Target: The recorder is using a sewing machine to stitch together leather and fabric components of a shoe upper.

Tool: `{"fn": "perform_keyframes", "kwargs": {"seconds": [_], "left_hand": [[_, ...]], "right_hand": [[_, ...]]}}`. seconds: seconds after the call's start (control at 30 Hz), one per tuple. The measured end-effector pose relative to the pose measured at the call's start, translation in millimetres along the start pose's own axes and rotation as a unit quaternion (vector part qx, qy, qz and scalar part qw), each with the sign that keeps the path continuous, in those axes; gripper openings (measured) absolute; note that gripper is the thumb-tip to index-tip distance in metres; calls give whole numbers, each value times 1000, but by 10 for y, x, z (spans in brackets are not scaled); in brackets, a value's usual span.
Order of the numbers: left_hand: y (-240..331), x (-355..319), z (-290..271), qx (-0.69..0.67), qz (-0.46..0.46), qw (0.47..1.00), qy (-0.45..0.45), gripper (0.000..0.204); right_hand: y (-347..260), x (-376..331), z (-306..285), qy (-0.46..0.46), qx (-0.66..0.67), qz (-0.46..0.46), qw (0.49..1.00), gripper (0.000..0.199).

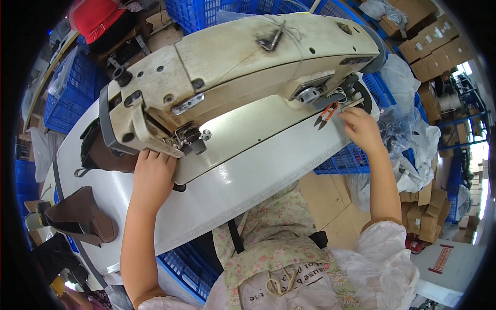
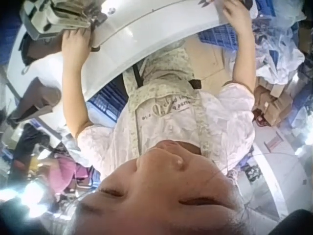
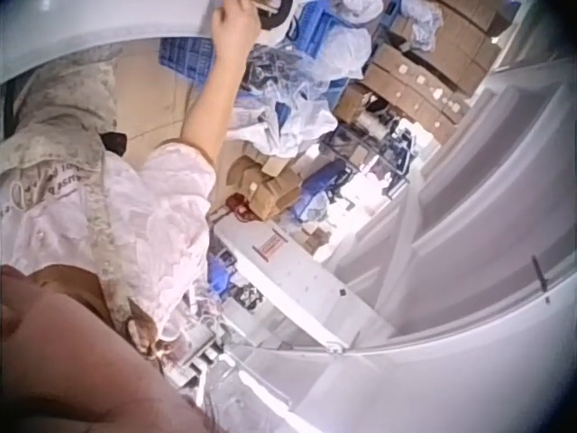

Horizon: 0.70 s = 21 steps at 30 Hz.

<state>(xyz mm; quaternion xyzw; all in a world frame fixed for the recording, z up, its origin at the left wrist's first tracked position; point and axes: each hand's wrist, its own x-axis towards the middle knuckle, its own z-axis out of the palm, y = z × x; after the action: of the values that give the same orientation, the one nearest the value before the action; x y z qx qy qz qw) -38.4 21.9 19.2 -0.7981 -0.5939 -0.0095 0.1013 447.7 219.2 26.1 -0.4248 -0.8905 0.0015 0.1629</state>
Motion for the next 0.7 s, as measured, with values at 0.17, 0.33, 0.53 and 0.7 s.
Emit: {"fn": "perform_keyframes", "kwargs": {"seconds": [0.17, 0.33, 0.53, 0.7], "left_hand": [[46, -24, 20, 69, -25, 996, -48, 54], [67, -21, 4, 71, -30, 992, -98, 53], [206, -72, 77, 143, -24, 987, -73, 43], [288, -28, 70, 142, -60, 983, -102, 57]], "right_hand": [[-109, 108, 287, -24, -61, -96, 993, 24], [-336, 106, 412, -47, -27, -153, 987, 23], [-1022, -9, 424, -27, 99, -149, 983, 12], [-1956, -93, 557, -86, 508, 67, 854, 16]]}}
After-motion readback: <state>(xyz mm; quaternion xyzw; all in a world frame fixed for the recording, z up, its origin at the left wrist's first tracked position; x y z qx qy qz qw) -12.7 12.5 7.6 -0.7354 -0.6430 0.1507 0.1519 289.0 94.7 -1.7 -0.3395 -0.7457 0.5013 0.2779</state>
